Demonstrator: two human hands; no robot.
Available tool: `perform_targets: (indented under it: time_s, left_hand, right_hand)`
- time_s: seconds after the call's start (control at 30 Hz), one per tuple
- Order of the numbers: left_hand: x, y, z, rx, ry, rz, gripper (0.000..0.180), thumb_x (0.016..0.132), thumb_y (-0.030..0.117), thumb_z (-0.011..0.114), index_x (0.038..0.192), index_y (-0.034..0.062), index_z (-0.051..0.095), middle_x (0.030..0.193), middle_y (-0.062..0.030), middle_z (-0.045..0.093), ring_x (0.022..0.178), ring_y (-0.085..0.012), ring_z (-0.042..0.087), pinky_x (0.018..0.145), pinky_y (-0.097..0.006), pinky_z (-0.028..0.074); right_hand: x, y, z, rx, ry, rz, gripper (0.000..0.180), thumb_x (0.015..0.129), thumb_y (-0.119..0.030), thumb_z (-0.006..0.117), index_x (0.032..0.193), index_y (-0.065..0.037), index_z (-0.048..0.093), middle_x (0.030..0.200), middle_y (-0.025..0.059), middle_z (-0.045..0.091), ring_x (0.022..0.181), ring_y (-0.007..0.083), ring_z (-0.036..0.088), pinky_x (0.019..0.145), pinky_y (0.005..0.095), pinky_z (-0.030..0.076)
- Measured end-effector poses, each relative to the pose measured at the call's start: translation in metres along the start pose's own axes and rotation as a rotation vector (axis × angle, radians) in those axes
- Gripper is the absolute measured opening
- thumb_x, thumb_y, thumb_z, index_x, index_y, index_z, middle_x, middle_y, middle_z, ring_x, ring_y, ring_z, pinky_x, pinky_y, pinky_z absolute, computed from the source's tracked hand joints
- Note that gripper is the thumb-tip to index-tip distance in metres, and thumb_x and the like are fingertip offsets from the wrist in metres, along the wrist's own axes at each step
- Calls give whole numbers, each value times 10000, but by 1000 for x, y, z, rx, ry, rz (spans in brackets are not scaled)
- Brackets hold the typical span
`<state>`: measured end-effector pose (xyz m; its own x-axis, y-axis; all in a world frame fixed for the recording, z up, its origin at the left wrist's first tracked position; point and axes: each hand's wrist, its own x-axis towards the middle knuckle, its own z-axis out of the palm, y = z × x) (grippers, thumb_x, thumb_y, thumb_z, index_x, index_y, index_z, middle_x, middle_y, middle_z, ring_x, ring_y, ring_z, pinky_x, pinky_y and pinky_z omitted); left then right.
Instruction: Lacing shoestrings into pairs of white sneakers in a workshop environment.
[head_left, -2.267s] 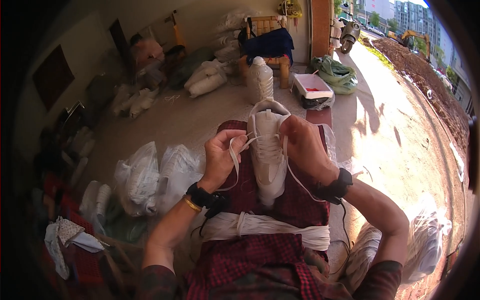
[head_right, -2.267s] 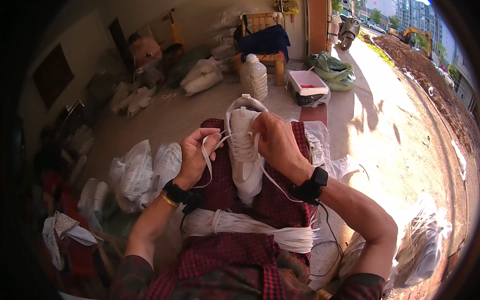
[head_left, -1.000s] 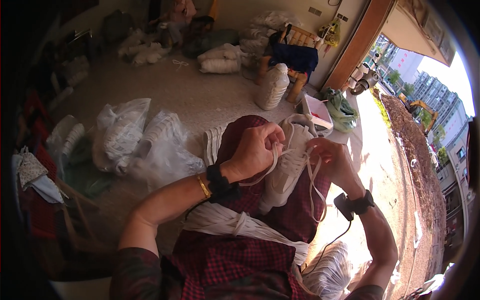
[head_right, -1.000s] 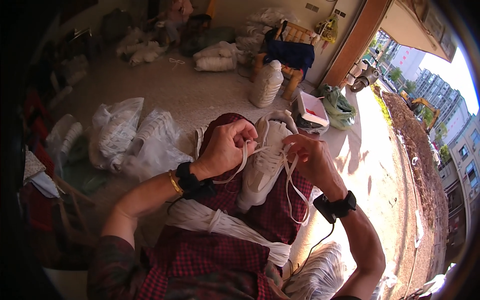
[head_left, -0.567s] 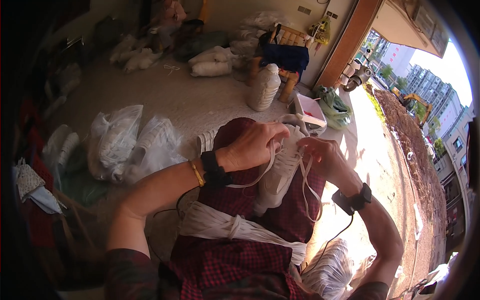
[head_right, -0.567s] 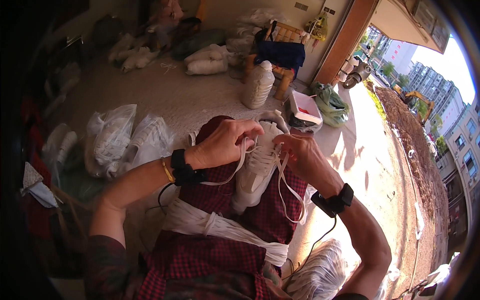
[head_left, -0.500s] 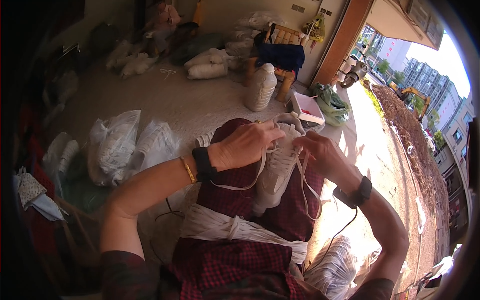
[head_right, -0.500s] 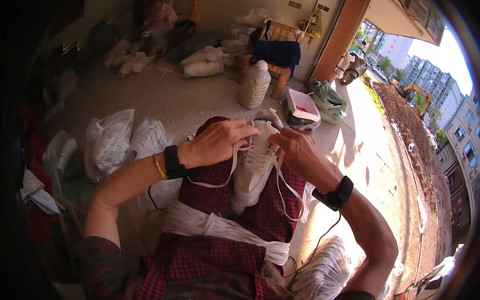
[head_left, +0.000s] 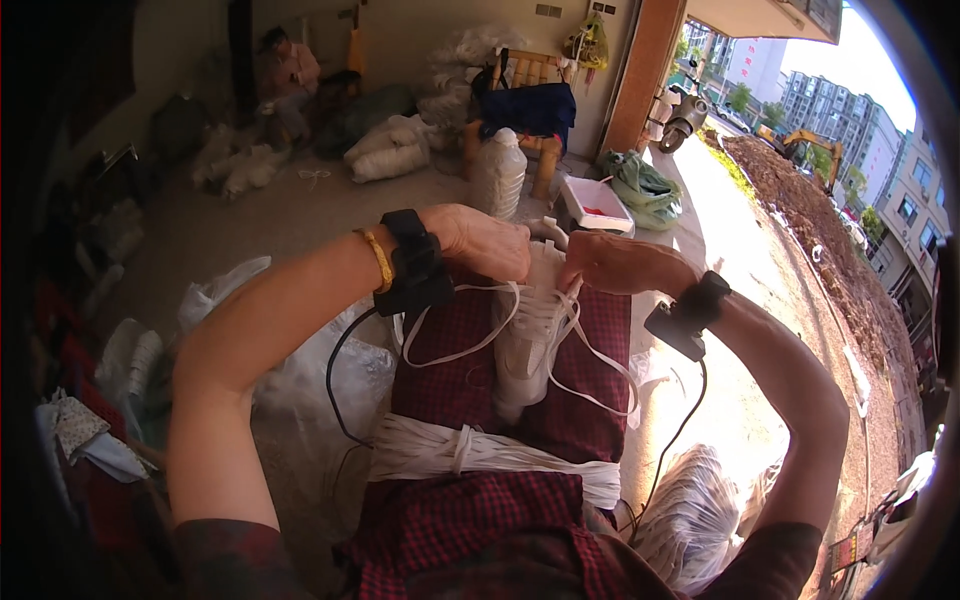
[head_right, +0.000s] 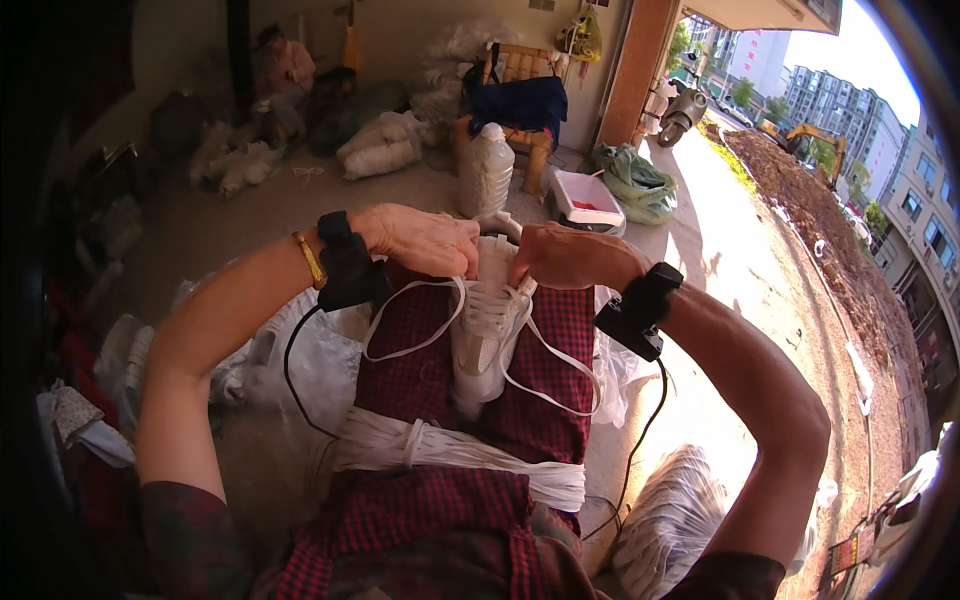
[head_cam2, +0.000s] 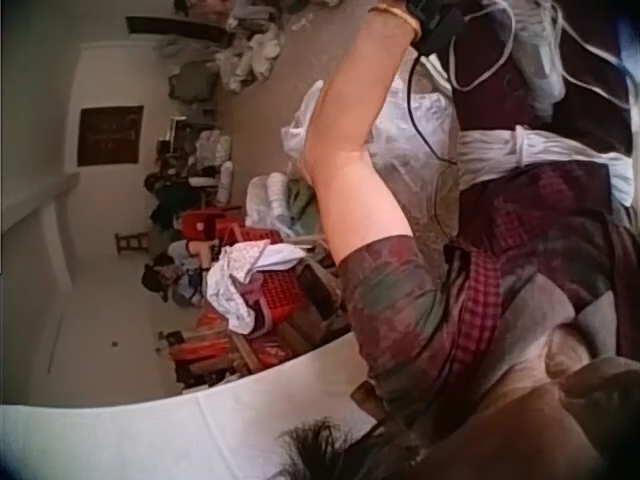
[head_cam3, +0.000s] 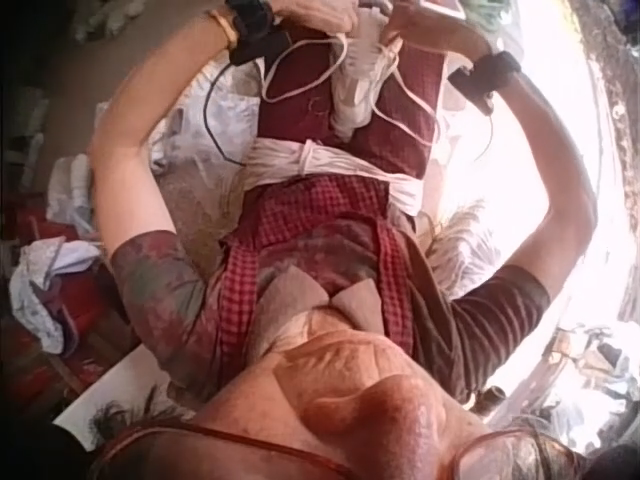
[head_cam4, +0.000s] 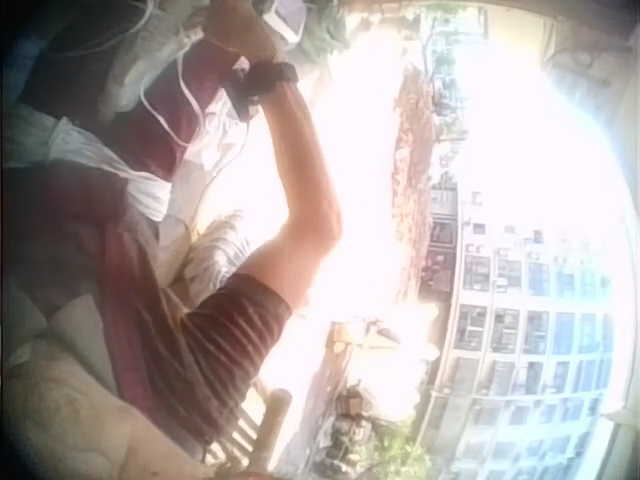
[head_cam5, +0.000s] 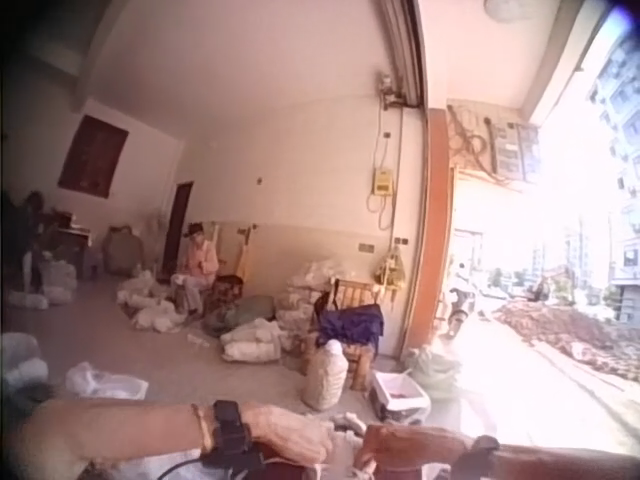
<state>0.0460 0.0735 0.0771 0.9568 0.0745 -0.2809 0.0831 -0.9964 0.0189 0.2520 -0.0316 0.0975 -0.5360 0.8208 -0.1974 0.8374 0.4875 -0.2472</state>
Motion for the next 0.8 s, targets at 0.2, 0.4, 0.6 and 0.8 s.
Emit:
perform_targets:
  time_s: [0.2, 0.4, 0.6, 0.8]
  left_hand:
    - [12, 7, 3, 2, 212, 148, 300, 610, 120, 709, 856, -52, 717, 869, -208, 708, 822, -337, 693, 688, -433, 542]
    - [3, 35, 1, -216, 268, -322, 168, 720, 140, 602, 734, 2, 698, 729, -168, 679, 674, -364, 644, 677, -440, 526]
    - [10, 43, -3, -925, 730, -115, 204, 964, 244, 613, 999, 57, 686, 748, 13, 577, 617, -102, 526, 573, -273, 433]
    - [-3, 54, -12, -452, 795, -286, 211, 988, 182, 543, 1024, -4, 635, 781, -65, 631, 730, -139, 588, 685, -308, 481]
  right_hand:
    - [4, -15, 7, -72, 78, 247, 204, 810, -196, 664, 932, -58, 753, 976, 129, 696, 914, 236, 672, 807, 349, 516]
    - [8, -5, 20, 151, 314, 223, 304, 876, -298, 662, 963, -11, 713, 974, 88, 698, 891, 171, 646, 766, 306, 502]
    - [-3, 18, -33, 713, 902, -60, 414, 1038, -324, 492, 1278, 9, 544, 1159, 114, 570, 1073, 174, 583, 821, 320, 515]
    - [-28, 13, -47, -28, 855, -357, 500, 1045, -467, 453, 1322, -70, 575, 1345, 79, 491, 1229, 186, 524, 1008, 356, 493]
